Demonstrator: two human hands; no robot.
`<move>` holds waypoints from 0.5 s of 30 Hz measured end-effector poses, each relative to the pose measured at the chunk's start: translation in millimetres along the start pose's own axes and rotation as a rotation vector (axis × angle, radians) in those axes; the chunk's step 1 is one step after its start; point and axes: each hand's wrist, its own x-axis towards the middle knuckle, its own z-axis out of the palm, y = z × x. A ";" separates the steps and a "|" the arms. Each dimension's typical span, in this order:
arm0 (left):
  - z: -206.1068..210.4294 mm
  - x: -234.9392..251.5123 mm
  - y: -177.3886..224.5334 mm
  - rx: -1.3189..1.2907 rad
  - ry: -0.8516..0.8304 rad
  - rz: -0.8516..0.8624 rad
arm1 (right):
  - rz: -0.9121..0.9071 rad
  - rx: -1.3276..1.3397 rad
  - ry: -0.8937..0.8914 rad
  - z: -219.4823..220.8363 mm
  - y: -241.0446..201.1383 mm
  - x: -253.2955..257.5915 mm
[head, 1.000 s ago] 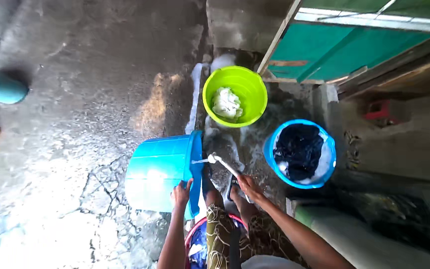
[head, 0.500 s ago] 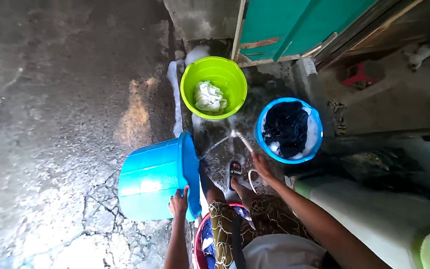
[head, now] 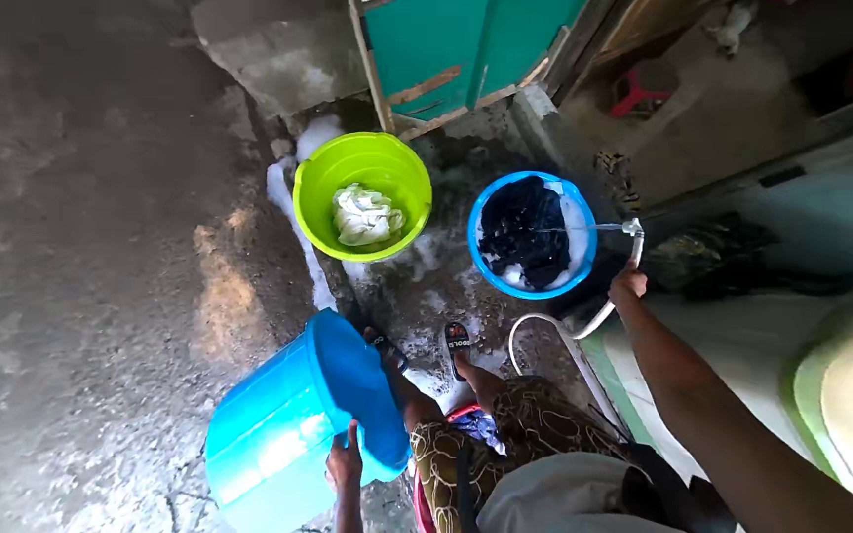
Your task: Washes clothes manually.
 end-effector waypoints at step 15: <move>-33.2 -51.9 108.2 0.190 -0.101 -0.114 | 0.176 -0.027 -0.032 -17.0 38.4 60.8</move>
